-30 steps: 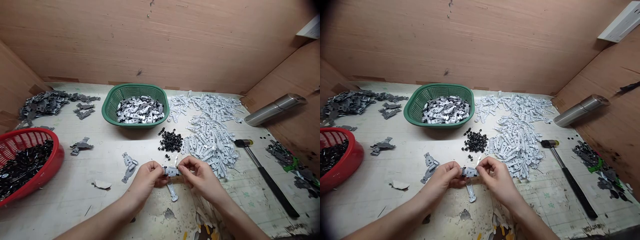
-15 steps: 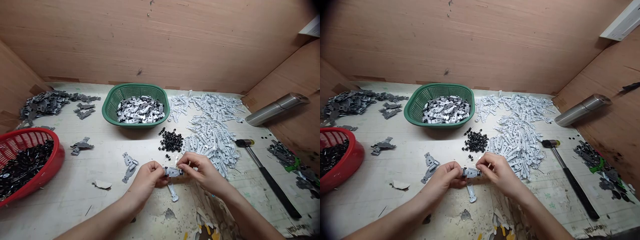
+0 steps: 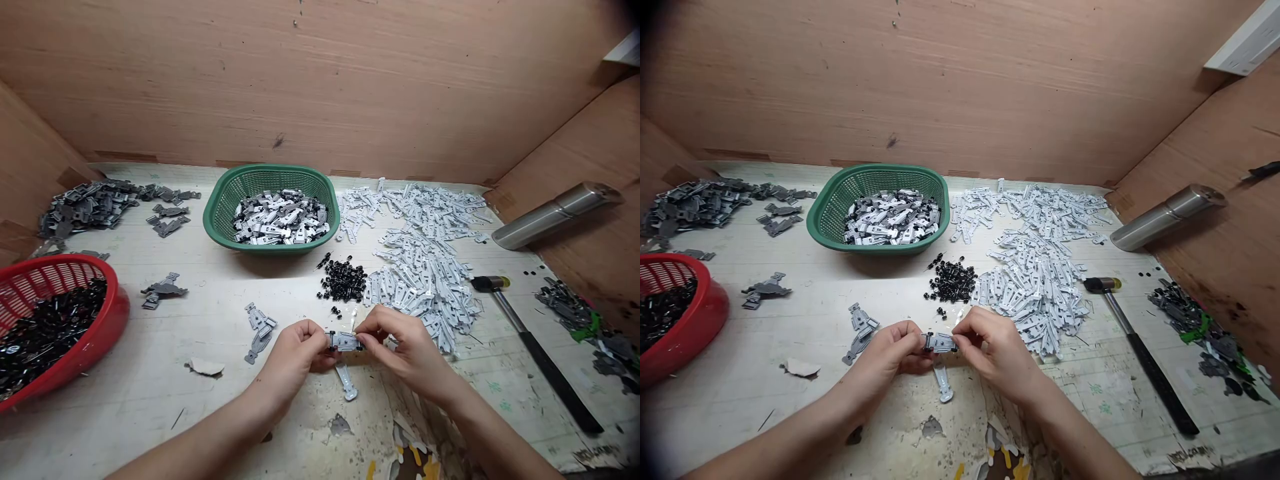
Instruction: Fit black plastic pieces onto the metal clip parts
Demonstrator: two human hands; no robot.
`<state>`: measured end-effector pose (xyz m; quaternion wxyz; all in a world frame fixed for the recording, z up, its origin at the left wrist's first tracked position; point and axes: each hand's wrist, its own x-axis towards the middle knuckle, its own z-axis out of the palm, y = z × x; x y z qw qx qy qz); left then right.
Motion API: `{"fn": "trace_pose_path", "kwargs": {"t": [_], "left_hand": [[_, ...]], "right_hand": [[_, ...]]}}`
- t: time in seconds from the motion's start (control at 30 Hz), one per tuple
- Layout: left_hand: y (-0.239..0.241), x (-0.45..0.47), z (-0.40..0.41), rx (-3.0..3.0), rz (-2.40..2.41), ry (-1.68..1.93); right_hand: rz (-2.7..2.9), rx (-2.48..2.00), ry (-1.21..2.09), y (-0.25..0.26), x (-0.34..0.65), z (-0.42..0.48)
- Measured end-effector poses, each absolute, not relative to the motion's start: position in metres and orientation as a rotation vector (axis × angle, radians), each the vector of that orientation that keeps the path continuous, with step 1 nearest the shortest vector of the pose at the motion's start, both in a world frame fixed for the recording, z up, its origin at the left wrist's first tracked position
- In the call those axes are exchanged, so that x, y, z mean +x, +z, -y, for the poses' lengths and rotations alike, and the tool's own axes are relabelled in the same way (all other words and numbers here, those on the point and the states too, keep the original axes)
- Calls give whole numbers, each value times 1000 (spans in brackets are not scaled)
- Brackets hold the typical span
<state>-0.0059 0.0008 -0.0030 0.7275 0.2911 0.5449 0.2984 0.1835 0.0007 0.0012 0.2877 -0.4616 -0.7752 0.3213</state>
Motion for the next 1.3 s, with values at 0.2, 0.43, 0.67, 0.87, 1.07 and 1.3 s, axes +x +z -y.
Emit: {"fn": "trace_pose_path", "kwargs": {"t": [0.2, 0.43, 0.67, 0.87, 1.07, 1.3], "left_hand": [[-3, -5, -1, 631, -1200, 665], [-7, -6, -1, 623, -1174, 671], [-6, -6, -1, 638, -1162, 667], [-9, -7, 1, 655, -1158, 680], [-10, -7, 0, 689, -1166, 693], [-10, -7, 1, 672, -1158, 712]], "right_hand": [[2121, -1216, 795, 2, 185, 1], [2181, -1095, 594, 5, 189, 12], [2167, -1098, 400, -3, 189, 29], [2132, -1473, 390, -30, 154, 65], [2315, -1333, 147, -42, 150, 75], [2609, -993, 111, -25, 187, 76]]}}
